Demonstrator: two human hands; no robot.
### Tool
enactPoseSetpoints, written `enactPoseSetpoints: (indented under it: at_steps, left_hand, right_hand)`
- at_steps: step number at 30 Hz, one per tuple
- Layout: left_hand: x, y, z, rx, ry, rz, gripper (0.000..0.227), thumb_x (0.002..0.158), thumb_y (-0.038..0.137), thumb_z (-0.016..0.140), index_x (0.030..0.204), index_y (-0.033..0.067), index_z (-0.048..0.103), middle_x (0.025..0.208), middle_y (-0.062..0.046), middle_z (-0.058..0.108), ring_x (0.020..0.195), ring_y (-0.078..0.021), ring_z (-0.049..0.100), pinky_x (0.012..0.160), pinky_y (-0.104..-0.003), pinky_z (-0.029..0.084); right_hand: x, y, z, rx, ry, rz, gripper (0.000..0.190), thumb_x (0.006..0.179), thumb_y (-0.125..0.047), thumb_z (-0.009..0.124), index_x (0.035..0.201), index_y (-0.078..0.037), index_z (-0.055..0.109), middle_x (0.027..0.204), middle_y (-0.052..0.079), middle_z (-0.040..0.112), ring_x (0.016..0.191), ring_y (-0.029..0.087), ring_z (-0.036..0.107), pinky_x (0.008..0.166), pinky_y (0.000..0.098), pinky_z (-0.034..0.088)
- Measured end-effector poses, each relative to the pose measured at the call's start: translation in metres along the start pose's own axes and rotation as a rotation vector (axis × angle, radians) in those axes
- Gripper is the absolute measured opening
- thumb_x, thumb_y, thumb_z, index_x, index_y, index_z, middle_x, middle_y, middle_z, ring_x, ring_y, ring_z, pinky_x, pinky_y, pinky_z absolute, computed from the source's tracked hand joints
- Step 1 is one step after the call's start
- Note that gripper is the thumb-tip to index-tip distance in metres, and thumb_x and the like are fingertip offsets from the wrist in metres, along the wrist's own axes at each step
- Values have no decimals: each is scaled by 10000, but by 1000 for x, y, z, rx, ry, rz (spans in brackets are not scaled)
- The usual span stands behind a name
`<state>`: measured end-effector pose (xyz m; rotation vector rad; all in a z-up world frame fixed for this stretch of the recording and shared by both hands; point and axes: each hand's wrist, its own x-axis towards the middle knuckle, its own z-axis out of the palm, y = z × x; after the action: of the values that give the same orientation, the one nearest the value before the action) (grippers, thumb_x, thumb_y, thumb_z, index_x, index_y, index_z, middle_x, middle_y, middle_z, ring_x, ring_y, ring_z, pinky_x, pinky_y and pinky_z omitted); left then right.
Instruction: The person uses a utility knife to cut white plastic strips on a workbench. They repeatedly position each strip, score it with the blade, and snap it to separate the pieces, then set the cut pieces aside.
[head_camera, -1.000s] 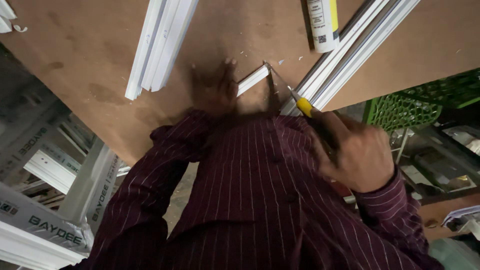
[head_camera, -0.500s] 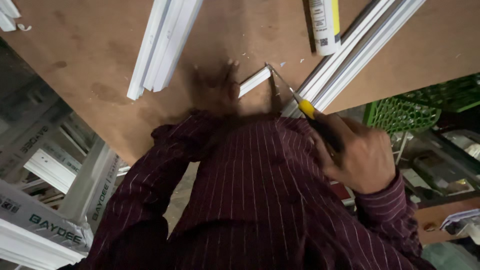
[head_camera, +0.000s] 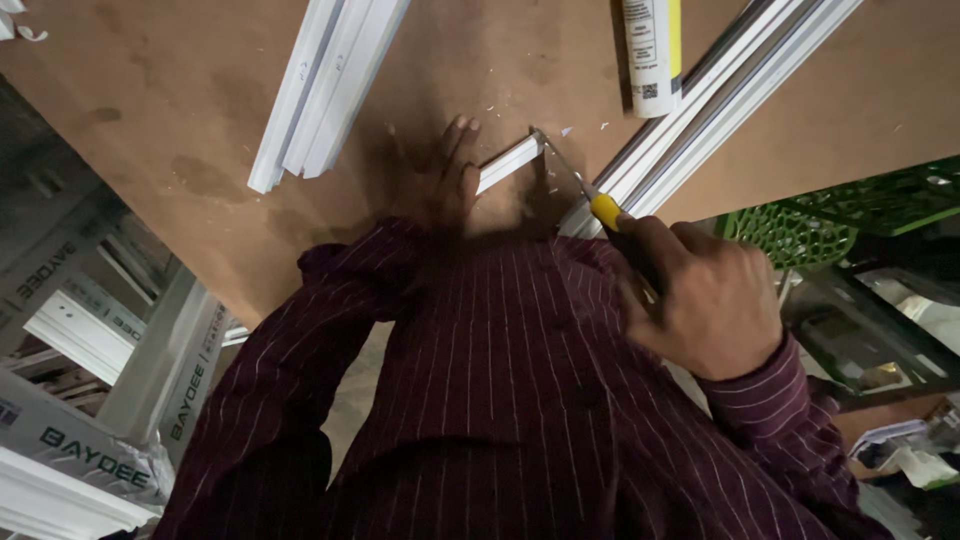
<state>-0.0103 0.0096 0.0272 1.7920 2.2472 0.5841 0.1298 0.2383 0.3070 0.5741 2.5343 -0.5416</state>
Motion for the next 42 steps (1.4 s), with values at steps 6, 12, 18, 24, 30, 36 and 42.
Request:
enactPoseSetpoints:
  at_steps: [6,12,18,24,30,36,42]
  left_hand:
    - [1,0,-4,90,11,55,167,1082,159,544,1000,68,657,1566,-199,513,1526,-324,420,1059,-898,66]
    - [-1,0,-3,60,4,45,164,1063,143,536,1008,58,665,1556,-203,523,1504,-335,433,1051,-899,82]
    - [3,2,0,85,29,-1,167,1081,150,529,1039,70,669,1561,-147,534,1510,-281,439,1078,-891,105]
    - [4,7,-11,36,-16,-34,206,1033,238,591,1092,56,668,1562,-132,526,1504,-262,422,1059,-892,153]
    - [2,1,-11,137,-34,32,435,996,394,664,1214,17,653,1599,-175,450,1520,-278,371,1031,-899,140]
    - [4,-3,0,184,-139,-11,475,991,426,587,1267,40,610,1647,-125,350,1537,-247,272,1037,-886,58]
    - [23,3,-8,270,-403,-340,430,1040,386,490,1287,44,575,1690,-136,227,1567,-276,116,1139,-796,3]
  right_hand:
    - [4,-18,10,66,143,-65,339,880,-208,651,1173,-52,721,635,65,596,415,138,458,344,314,371]
    - [11,-34,24,10,94,26,281,958,-236,668,1122,-13,717,532,59,556,314,138,394,286,338,328]
    - [8,-33,25,23,174,65,244,885,-235,688,1062,-68,711,623,76,605,414,178,505,409,352,412]
    - [3,13,15,229,155,170,264,929,-273,766,1124,-95,777,693,74,730,432,176,600,449,341,480]
    - [-42,34,35,543,418,247,276,971,-134,751,1221,-15,744,864,95,735,700,85,671,596,248,478]
    - [-87,47,57,1133,661,475,305,1021,-108,691,1295,26,704,843,44,665,610,74,529,539,220,384]
    - [-132,58,84,1473,897,456,422,1049,-142,626,1419,60,610,962,78,669,692,74,603,508,209,376]
